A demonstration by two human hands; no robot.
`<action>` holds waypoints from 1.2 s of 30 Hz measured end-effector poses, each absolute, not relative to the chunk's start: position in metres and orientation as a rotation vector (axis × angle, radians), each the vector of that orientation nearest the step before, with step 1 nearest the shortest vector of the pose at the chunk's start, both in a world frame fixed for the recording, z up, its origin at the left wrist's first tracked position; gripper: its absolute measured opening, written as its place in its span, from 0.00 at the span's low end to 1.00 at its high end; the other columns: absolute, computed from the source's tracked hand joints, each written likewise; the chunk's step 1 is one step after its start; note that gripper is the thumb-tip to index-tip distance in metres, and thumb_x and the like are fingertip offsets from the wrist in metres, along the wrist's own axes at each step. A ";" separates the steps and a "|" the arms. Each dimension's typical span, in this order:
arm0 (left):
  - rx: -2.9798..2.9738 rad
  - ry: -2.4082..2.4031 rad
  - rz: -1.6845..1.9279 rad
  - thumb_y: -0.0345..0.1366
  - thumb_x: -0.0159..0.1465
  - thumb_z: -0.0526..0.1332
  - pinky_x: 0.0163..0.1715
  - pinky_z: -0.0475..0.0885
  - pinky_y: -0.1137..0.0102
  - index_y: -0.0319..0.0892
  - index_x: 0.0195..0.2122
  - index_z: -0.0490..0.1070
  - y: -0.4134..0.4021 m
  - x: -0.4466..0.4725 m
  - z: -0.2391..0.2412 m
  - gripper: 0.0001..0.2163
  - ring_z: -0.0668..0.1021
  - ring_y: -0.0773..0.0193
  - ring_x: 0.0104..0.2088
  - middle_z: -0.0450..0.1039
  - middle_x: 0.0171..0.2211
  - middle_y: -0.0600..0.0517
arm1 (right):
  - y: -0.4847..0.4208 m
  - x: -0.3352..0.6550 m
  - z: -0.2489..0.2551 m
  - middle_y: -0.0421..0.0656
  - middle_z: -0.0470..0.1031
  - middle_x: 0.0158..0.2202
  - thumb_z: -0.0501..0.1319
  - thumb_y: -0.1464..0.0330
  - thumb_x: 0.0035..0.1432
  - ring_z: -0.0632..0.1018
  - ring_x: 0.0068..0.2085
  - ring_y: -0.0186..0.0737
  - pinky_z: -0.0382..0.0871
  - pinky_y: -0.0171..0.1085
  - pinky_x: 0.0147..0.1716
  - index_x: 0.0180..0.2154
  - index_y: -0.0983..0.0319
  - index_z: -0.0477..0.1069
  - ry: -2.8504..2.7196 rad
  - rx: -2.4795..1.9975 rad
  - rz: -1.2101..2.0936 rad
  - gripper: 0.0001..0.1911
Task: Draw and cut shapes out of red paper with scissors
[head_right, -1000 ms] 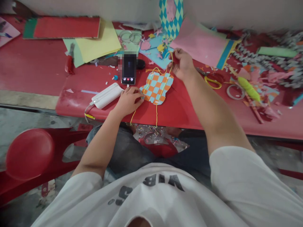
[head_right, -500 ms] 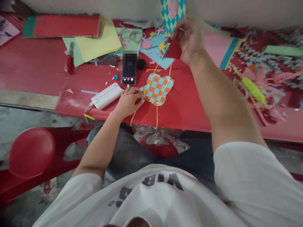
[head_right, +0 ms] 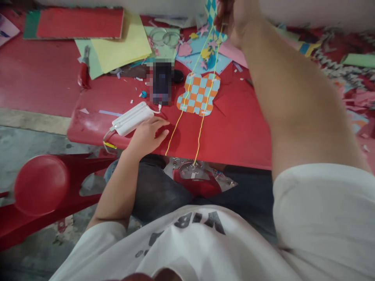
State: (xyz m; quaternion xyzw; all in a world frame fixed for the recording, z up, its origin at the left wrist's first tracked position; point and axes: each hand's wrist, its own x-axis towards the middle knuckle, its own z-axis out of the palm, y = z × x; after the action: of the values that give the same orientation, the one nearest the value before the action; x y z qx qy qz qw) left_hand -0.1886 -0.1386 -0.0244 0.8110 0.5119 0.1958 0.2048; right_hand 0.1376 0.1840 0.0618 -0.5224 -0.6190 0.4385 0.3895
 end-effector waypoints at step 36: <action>2.265 1.578 0.512 0.37 0.75 0.65 0.56 0.79 0.55 0.44 0.54 0.83 -0.141 -0.192 -0.041 0.11 0.82 0.50 0.52 0.77 0.52 0.44 | -0.169 0.055 -0.043 0.54 0.79 0.45 0.53 0.77 0.79 0.74 0.45 0.48 0.51 0.41 0.33 0.48 0.67 0.78 -3.030 -0.566 0.178 0.13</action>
State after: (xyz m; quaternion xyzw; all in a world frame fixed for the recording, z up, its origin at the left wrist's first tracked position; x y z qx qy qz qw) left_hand -0.1924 -0.1408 -0.0414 0.7956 0.5542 0.1799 0.1662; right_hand 0.0547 -0.1694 -0.0430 -0.1833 -0.9810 0.0577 0.0272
